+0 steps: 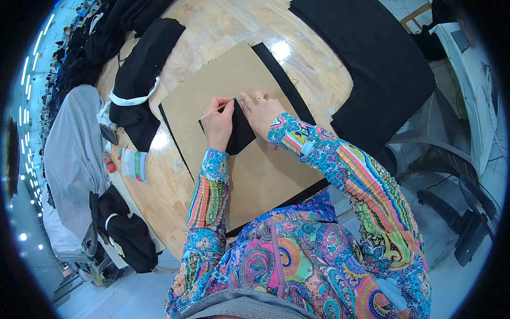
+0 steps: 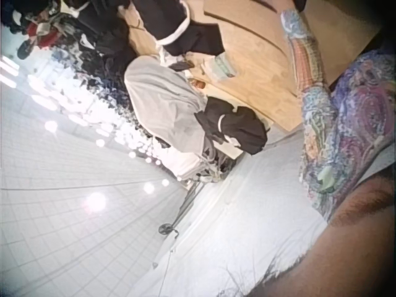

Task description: The person uses a cardboard template and a white marking tool to trace shapes onto a stack of black fabric. They repeatedly place the template, trace the outline, remove the template, and separate the marked fabric piece from the stack.

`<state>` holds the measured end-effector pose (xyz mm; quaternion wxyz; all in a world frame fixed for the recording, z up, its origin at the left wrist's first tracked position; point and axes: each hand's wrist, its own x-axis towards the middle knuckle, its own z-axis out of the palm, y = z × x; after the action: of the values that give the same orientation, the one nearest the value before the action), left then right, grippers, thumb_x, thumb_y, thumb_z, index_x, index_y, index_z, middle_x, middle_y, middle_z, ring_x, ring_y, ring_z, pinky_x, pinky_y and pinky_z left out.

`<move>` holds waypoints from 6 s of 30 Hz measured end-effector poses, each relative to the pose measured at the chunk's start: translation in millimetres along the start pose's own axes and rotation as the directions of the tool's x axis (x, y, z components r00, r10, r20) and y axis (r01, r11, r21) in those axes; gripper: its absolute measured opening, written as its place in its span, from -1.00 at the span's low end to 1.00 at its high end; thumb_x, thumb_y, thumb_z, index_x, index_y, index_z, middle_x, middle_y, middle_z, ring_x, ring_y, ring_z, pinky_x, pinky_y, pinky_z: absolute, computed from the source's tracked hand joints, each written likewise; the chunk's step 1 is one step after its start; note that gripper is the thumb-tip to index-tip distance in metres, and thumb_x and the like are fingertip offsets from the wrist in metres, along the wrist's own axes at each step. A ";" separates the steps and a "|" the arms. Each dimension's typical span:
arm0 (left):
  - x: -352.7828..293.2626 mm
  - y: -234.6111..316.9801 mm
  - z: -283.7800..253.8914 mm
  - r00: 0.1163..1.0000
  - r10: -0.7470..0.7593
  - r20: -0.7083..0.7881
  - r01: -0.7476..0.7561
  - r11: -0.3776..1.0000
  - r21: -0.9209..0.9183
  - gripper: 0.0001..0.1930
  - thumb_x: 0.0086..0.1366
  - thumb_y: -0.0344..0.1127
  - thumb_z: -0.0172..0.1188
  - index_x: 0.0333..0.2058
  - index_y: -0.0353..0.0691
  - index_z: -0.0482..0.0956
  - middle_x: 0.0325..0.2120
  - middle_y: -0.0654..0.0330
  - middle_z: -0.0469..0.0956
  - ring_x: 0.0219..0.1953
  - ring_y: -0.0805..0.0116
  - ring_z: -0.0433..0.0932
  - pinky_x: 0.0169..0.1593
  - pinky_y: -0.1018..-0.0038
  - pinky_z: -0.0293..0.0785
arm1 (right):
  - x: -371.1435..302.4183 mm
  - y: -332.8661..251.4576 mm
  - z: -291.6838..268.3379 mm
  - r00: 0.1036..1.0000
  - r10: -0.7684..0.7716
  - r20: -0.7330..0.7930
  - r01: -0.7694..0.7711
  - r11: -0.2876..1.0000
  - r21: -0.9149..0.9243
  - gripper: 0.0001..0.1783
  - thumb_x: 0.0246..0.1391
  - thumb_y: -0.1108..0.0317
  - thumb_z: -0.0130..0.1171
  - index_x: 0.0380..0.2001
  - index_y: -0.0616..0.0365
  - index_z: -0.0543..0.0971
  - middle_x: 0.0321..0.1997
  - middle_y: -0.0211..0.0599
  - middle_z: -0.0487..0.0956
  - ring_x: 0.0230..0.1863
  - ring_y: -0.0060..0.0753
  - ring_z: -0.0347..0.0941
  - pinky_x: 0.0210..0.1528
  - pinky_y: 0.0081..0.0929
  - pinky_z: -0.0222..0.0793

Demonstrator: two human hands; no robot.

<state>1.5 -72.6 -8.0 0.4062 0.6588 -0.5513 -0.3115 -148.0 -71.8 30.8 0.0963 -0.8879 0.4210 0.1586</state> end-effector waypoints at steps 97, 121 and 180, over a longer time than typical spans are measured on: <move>-258.1 -48.6 -167.6 0.955 0.037 0.295 -0.106 0.969 0.224 -0.85 0.00 -0.57 0.23 -0.43 -0.24 0.49 -0.51 0.14 0.48 -0.44 0.16 0.49 -0.37 0.35 0.43 | -152.1 -21.1 104.7 0.884 -0.201 -0.421 0.423 0.727 0.541 -0.50 -0.30 0.23 0.43 -0.21 0.06 0.51 0.16 -0.19 0.32 0.30 -0.02 0.09 0.36 0.15 -0.17; -218.8 -46.8 -186.0 0.753 -0.376 0.541 0.472 0.880 -0.045 -0.77 0.00 -0.62 0.30 -0.48 -0.24 0.40 -0.45 0.21 0.54 -0.37 0.53 0.47 -0.24 0.58 0.43 | -149.4 -23.9 99.1 0.837 -0.199 -0.510 0.472 0.736 0.486 -0.66 -0.17 0.18 0.35 -0.29 0.04 0.55 0.10 -0.23 0.39 0.24 -0.13 0.16 0.29 -0.05 -0.06; -72.3 33.3 -241.9 0.973 0.230 -0.025 -0.221 0.955 0.199 -0.84 0.17 -0.58 0.10 -0.49 -0.23 0.31 -0.57 0.25 0.43 -0.50 0.51 0.37 -0.39 0.58 0.33 | -101.5 103.7 -122.7 0.685 -0.034 -0.727 0.351 0.891 0.289 -0.94 -0.04 0.46 0.14 -0.46 0.15 0.58 -0.50 -0.19 0.58 -0.41 -0.12 0.52 -0.31 -0.31 0.42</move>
<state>179.1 42.6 133.8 0.3858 0.6354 -0.6408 -0.1920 -264.5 -101.4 178.0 0.1266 -0.8798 0.3508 -0.2949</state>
